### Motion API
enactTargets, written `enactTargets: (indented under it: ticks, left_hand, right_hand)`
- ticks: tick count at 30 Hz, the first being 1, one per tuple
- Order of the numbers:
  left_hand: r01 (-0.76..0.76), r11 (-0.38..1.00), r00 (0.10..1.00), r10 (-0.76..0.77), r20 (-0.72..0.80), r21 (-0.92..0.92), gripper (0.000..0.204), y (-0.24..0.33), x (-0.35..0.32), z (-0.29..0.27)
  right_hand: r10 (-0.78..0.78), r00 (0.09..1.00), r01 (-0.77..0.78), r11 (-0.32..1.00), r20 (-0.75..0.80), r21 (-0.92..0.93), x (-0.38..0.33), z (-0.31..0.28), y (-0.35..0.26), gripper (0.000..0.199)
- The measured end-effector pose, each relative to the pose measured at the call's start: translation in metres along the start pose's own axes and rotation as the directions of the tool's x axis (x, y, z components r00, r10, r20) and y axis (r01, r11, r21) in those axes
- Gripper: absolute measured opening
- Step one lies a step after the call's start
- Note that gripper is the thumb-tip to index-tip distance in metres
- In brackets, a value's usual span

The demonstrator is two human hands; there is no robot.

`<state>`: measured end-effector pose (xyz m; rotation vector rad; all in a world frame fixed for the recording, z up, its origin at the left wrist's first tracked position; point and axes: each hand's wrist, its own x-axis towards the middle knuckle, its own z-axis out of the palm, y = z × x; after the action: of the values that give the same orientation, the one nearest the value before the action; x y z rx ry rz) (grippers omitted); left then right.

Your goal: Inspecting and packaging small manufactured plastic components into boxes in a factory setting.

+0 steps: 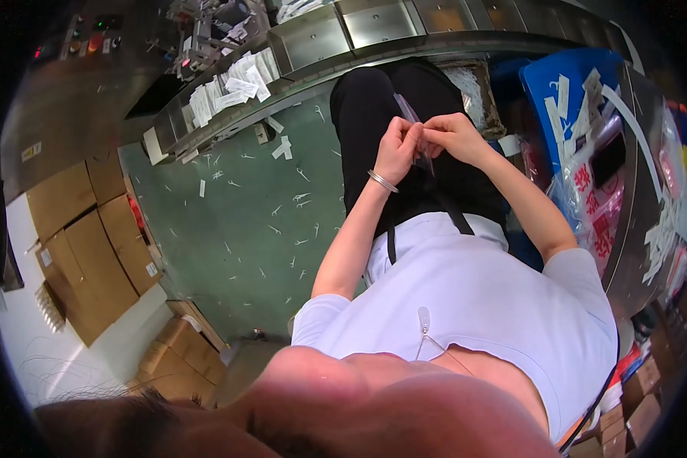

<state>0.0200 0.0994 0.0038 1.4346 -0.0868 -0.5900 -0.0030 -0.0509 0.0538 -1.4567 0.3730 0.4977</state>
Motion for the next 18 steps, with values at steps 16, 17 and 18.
enactTargets:
  ticks: [16, 17, 18]
  left_hand:
    - [-0.219, 0.784, 0.912, 0.376, -0.164, 0.581, 0.014, 0.014, -0.011, 0.003]
    - [-0.215, 0.776, 0.915, 0.373, -0.156, 0.593, 0.015, 0.006, -0.015, -0.003]
    - [-0.203, 0.765, 0.917, 0.367, -0.155, 0.611, 0.017, 0.007, -0.021, -0.008]
  right_hand:
    - [-0.373, 0.8, 0.049, 0.822, -0.471, -0.568, 0.026, -0.027, -0.001, 0.012]
    - [-0.376, 0.795, 0.046, 0.82, -0.476, -0.57, 0.026, -0.028, -0.003, 0.012]
    - [-0.494, 0.785, 0.153, 0.74, -0.374, -0.655, 0.015, -0.02, -0.013, 0.013]
